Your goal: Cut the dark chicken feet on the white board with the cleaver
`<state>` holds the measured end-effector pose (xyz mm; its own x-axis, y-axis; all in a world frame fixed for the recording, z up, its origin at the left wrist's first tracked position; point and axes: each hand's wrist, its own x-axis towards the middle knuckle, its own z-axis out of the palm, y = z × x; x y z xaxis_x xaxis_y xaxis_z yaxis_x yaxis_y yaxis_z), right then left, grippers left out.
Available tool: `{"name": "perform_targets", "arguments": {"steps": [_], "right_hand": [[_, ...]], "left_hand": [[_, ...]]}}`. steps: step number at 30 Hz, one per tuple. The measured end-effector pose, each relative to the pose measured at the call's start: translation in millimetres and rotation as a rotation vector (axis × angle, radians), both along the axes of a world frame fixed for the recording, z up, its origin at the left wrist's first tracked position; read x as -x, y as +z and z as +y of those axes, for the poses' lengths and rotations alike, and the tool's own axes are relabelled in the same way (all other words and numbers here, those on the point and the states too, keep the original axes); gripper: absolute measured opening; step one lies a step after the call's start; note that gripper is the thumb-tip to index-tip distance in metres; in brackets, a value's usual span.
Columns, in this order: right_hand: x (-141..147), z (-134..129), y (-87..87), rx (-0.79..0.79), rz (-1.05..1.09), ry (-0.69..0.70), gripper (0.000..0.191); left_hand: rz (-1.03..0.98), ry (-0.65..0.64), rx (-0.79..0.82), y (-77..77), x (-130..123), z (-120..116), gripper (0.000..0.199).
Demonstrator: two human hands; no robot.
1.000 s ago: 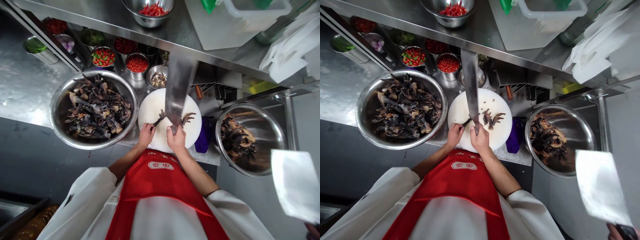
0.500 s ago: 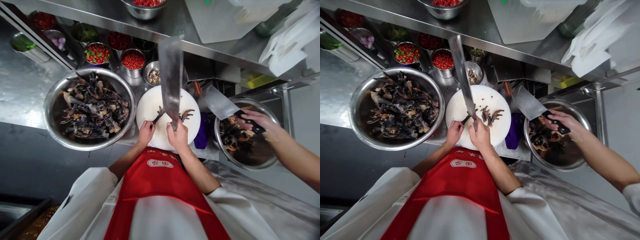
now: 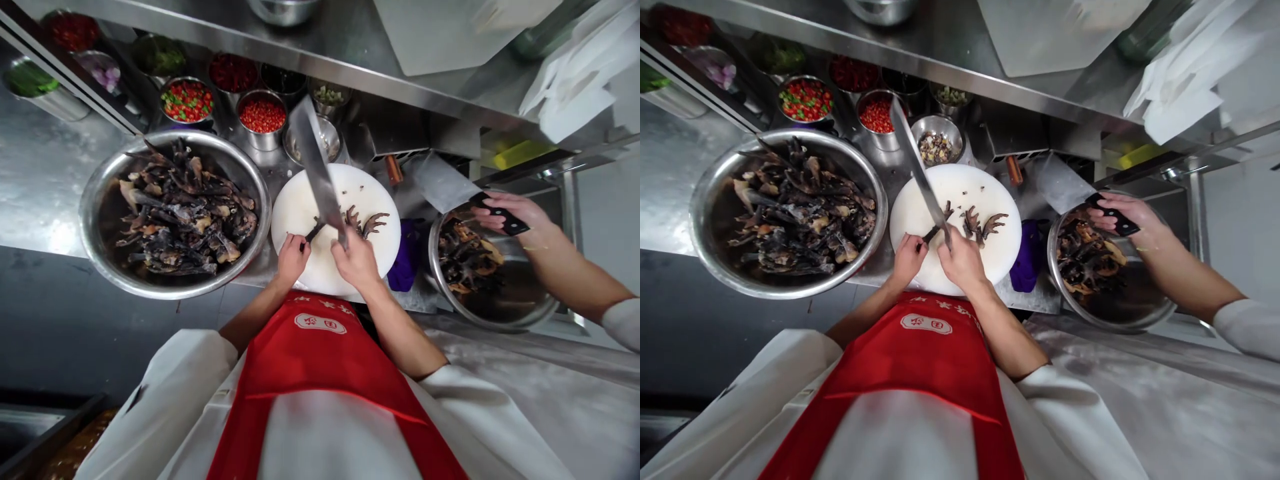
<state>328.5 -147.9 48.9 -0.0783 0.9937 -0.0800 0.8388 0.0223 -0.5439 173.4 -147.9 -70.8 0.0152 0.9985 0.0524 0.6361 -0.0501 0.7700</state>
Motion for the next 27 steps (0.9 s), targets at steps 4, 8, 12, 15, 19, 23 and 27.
{"name": "perform_targets", "arguments": {"steps": [4, 8, 12, 15, 19, 23, 27], "right_hand": [[4.7, -0.4, -18.3, -0.081, 0.044, -0.112, 0.041], [7.5, 4.2, -62.2, 0.269, -0.120, 0.040, 0.029], [7.3, 11.3, -74.6, 0.322, -0.205, 0.071, 0.026], [6.7, 10.5, -70.7, 0.303, -0.198, 0.070, 0.026], [2.2, -9.2, -65.7, 0.213, -0.080, 0.011, 0.028], [-6.7, -43.3, -60.6, 0.098, 0.107, -0.171, 0.032], [-17.6, -68.8, -56.7, 0.101, 0.207, -0.346, 0.036]], "left_hand": [[-0.001, 0.001, 0.030, -1.3, 0.3, -4.4, 0.006], [0.063, -0.034, 0.075, -2.0, -1.6, -6.5, 0.010], [0.183, -0.067, 0.141, 5.5, -7.4, -1.4, 0.014], [0.278, -0.115, 0.210, 13.3, -7.5, 5.1, 0.029], [0.340, -0.185, 0.280, 18.2, 0.6, 15.9, 0.029], [0.202, -0.140, 0.301, 13.8, -10.4, 33.8, 0.025], [-0.242, -0.368, 0.321, 13.0, -39.8, 47.2, 0.019]]}}
